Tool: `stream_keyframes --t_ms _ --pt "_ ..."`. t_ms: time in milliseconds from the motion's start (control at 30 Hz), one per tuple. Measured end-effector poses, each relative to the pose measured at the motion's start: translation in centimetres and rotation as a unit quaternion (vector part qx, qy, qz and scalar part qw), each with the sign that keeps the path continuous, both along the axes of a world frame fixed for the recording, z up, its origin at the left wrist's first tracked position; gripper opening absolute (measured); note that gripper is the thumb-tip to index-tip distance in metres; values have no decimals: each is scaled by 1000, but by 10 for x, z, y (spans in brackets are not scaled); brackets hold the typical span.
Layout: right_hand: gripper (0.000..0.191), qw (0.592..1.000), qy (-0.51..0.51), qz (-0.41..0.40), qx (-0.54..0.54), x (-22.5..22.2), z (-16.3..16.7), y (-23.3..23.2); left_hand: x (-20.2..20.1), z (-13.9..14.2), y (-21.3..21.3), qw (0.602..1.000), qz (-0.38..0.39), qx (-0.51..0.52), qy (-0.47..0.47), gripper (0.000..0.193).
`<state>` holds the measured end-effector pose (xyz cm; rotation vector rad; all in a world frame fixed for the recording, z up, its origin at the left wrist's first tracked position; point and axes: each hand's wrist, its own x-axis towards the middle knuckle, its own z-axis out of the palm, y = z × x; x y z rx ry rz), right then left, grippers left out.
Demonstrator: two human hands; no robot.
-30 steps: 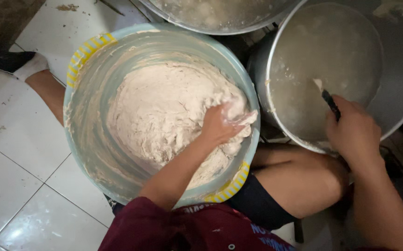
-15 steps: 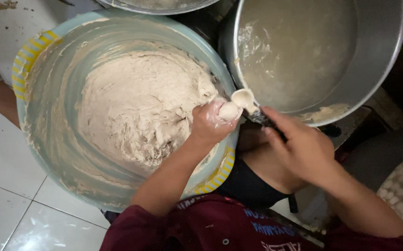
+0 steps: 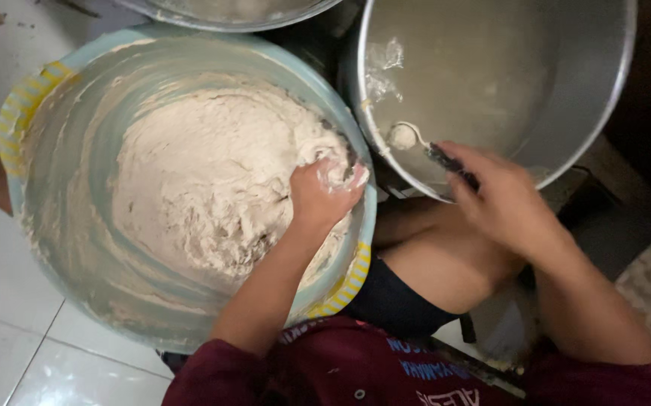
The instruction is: The person sits on the floor with a large basin of dough and scoops portions of dough with a hand scoop, shaping each portion against their palm, and drops the formed dough balls into a water-filled basin beside them. Formed balls accumulate in the water basin as the scooping cycle repeats.
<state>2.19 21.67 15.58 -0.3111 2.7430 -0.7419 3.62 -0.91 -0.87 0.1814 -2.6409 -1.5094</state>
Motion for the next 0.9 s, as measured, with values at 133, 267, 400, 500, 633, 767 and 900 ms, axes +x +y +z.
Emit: stream_keyframes --t_ms 133,267,400,500,633,767,900 --pt "42 996 -40 -79 26 -9 5 -2 3 -4 -3 992 -42 58 107 17" --pt "44 972 -192 -104 -84 4 20 -11 3 2 0 976 -52 -19 210 22" --pt "48 997 -75 4 -24 24 21 -37 6 13 6 955 -81 -65 279 22" --pt "51 996 -77 29 16 28 19 -46 8 22 11 992 -68 106 21 19" --pt "50 959 -236 -41 -150 22 8 -35 3 29 9 995 -73 66 26 22" --pt "57 921 -304 -133 -205 21 4 -7 -5 25 4 998 -17 -52 -7 26" --pt "52 991 -108 -59 -49 10 -2 7 -2 14 5 995 4 -23 -100 32"
